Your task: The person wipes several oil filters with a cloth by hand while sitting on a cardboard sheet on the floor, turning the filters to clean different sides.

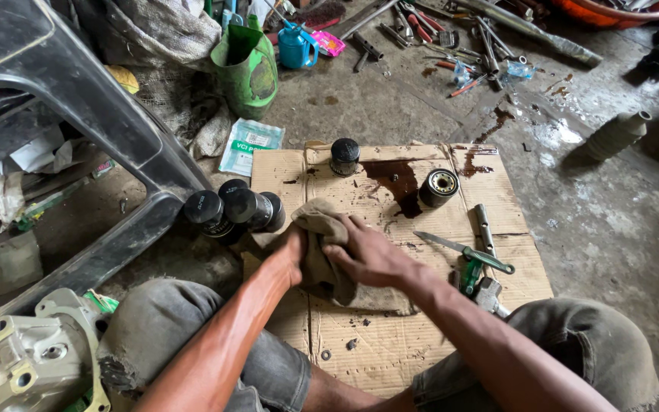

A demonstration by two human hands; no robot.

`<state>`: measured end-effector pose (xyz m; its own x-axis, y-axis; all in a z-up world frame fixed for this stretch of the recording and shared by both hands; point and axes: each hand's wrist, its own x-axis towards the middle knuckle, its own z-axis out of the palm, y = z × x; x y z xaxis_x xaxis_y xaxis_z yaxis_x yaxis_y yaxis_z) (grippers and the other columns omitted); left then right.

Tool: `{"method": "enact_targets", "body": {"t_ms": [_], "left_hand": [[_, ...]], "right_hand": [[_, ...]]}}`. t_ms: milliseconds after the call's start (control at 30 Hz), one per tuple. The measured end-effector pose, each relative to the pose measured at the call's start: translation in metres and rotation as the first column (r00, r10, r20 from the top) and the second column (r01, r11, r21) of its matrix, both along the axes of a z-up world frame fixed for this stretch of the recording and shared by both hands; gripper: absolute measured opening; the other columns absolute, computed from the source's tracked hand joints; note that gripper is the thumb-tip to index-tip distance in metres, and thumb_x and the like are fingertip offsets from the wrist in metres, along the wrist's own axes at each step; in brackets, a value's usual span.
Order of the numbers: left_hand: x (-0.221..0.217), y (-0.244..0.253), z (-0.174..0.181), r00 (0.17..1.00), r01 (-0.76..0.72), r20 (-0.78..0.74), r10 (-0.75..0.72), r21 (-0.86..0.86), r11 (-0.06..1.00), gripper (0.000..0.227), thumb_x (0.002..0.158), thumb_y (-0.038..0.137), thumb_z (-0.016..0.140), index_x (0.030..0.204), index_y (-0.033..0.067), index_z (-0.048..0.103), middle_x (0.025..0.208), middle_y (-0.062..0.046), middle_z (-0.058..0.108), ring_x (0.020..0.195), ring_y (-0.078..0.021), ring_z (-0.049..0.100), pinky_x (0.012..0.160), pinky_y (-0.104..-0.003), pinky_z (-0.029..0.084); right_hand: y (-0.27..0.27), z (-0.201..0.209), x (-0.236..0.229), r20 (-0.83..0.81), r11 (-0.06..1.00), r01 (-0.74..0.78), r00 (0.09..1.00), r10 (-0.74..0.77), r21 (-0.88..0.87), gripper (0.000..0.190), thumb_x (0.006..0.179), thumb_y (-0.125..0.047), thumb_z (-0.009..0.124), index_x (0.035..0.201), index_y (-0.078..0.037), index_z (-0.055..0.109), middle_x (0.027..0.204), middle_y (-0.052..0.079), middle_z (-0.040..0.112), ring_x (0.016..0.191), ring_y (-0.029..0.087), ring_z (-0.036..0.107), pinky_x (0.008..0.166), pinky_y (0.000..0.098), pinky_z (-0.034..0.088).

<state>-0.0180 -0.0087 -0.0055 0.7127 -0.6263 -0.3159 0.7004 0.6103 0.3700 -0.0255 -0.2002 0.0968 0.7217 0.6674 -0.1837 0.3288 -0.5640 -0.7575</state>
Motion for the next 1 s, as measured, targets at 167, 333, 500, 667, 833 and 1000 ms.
{"method": "enact_targets", "body": {"t_ms": [167, 333, 500, 667, 833, 1000], "left_hand": [[-0.006, -0.013, 0.019, 0.984, -0.056, -0.133, 0.118, 0.398, 0.916, 0.060, 0.102, 0.056, 0.021, 0.085, 0.0163, 0.062, 0.062, 0.002, 0.063, 0.057, -0.0121, 0.062, 0.058, -0.034, 0.056], [-0.018, -0.021, 0.035, 0.969, -0.246, 0.174, 0.175, 0.731, 0.637, 0.057, 0.101, 0.052, 0.022, 0.087, 0.0138, 0.062, 0.066, -0.004, 0.064, 0.058, -0.0167, 0.061, 0.059, -0.038, 0.055], [-0.031, -0.031, 0.048, 0.809, -0.552, 0.575, -0.123, 0.814, 0.179, 0.045, 0.102, 0.040, 0.034, 0.087, 0.0099, 0.064, 0.070, -0.012, 0.068, 0.057, -0.0219, 0.062, 0.059, -0.041, 0.054], [-0.029, -0.042, 0.047, 0.422, -0.895, 0.791, -0.443, 0.441, -0.065, 0.039, 0.104, 0.031, 0.040, 0.090, 0.0045, 0.065, 0.073, -0.020, 0.068, 0.060, -0.0262, 0.061, 0.060, -0.045, 0.053], [-0.017, -0.045, 0.031, 0.815, -0.569, 0.533, -0.226, 0.811, -0.137, 0.043, 0.101, 0.040, 0.037, 0.089, 0.0077, 0.063, 0.072, -0.022, 0.069, 0.059, -0.0300, 0.067, 0.059, -0.048, 0.058], [-0.006, -0.030, 0.032, 0.827, -0.558, 0.549, -0.123, 0.828, -0.053, 0.052, 0.107, 0.042, 0.037, 0.094, 0.0041, 0.070, 0.088, -0.022, 0.071, 0.075, -0.0365, 0.069, 0.070, -0.049, 0.055]], "right_hand": [[0.001, -0.009, 0.002, 0.381, 0.985, -0.025, 0.924, -0.043, 0.171, 0.052, 0.095, -0.037, 0.046, 0.135, -0.004, 0.048, 0.112, 0.023, 0.060, 0.093, 0.038, 0.063, 0.082, 0.0583, 0.052], [0.012, -0.012, 0.001, 0.192, 0.964, 0.183, 0.957, -0.219, 0.191, 0.049, 0.093, -0.034, 0.034, 0.131, -0.007, 0.051, 0.097, 0.021, 0.063, 0.076, 0.035, 0.061, 0.071, 0.0531, 0.055], [0.017, -0.014, 0.012, -0.184, 0.852, 0.498, 0.864, -0.470, 0.162, 0.046, 0.095, -0.035, 0.030, 0.127, -0.007, 0.046, 0.097, 0.017, 0.062, 0.078, 0.026, 0.066, 0.069, 0.0444, 0.063], [0.005, -0.025, 0.022, -0.706, 0.779, 0.615, 0.604, -0.370, 0.118, 0.052, 0.100, -0.039, 0.030, 0.122, -0.002, 0.058, 0.098, 0.016, 0.070, 0.082, 0.023, 0.071, 0.078, 0.0407, 0.063], [0.013, -0.023, 0.011, -0.430, 0.793, 0.588, 0.765, -0.480, 0.159, 0.056, 0.099, -0.047, 0.032, 0.122, -0.002, 0.055, 0.087, 0.016, 0.062, 0.071, 0.025, 0.062, 0.069, 0.0463, 0.062], [0.025, -0.013, -0.013, -0.176, 0.851, 0.517, 0.850, -0.496, 0.096, 0.055, 0.096, -0.047, 0.035, 0.129, -0.005, 0.048, 0.086, 0.015, 0.063, 0.066, 0.022, 0.067, 0.063, 0.0418, 0.062]]}}
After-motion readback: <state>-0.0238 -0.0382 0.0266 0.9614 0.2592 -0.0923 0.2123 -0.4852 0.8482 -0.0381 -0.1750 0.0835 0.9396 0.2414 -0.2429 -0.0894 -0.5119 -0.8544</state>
